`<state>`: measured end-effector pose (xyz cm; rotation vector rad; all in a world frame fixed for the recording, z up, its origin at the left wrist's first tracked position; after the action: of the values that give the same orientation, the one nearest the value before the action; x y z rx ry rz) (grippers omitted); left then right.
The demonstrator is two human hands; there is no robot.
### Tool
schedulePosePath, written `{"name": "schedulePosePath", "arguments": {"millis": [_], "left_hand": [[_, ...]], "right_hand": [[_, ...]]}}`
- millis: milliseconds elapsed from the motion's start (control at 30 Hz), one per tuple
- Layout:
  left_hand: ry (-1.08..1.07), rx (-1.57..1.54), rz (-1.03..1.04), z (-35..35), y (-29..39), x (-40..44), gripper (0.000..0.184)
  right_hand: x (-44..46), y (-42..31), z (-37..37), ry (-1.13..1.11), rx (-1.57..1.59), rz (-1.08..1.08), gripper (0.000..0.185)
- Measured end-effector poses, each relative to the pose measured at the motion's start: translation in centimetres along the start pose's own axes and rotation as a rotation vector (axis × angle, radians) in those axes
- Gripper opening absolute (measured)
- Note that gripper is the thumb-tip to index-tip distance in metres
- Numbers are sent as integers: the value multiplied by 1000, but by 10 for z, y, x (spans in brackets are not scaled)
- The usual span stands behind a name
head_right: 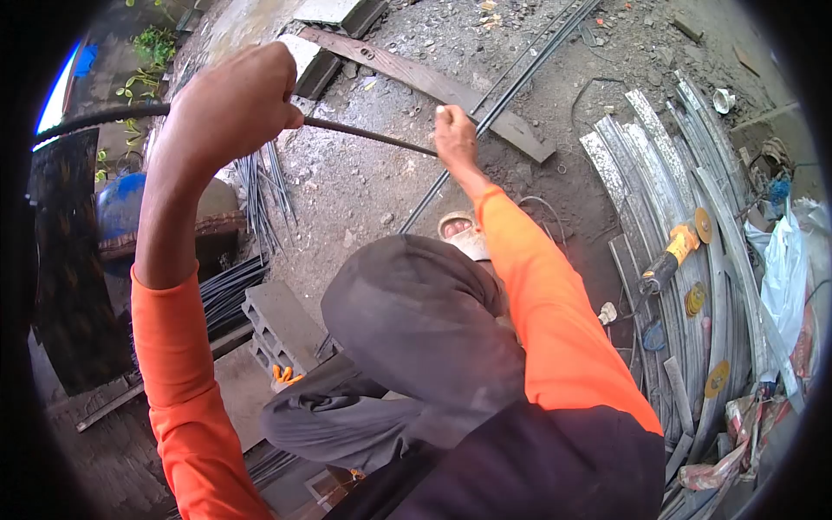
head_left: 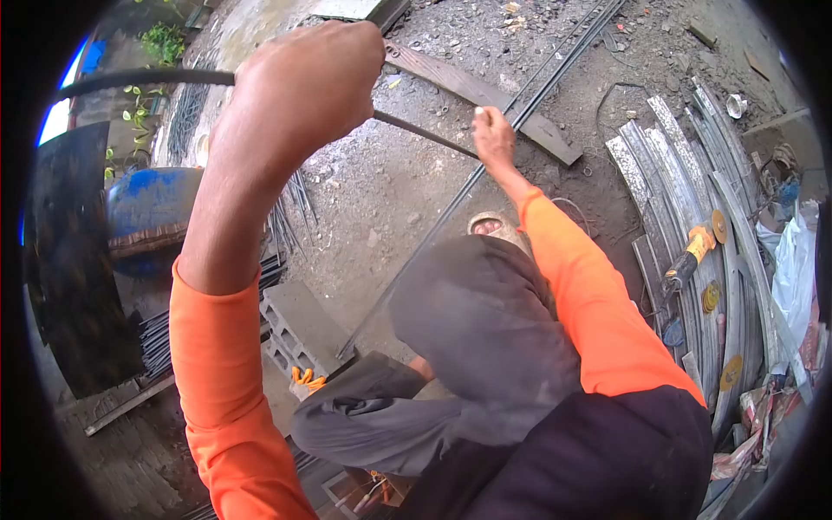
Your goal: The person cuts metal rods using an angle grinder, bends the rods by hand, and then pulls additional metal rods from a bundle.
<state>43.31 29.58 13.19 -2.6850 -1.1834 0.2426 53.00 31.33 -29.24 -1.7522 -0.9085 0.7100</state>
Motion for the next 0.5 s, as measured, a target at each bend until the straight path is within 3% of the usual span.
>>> {"name": "schedulePosePath", "arguments": {"millis": [33,100,167,267,367,433,500], "left_hand": [[-42,-16,-24,4,-4,-8,28],[-122,-47,-72,21,-19,-40,28],[-195,-129,-304,35,-35,-85,27],[-192,-308,-482,92,-66,-170,26],[-160,-509,-712,195,-82,-272,25],[-284,-803,-817,292,-81,-346,23],[-391,-815,-801,374,-60,-407,24]], "right_hand": [[-10,12,-11,37,76,43,35],[-51,25,-46,-116,185,75,27],[-102,43,-80,-243,243,219,20],[-169,59,-132,-334,28,254,19],[-216,85,-160,-370,-29,116,16],[-225,61,-174,-383,64,229,15],[-229,55,-183,-397,112,314,15]]}}
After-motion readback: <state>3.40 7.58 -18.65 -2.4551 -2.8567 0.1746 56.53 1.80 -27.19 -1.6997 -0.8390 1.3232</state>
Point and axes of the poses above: each hand's wrist, its own x-axis towards the middle knuckle, its own z-axis out of the palm, y = z × x, the point moved 5 cm from there along x, towards the middle knuckle, and after that the axes turned 10 degrees about -x, right-handed, at the moved point
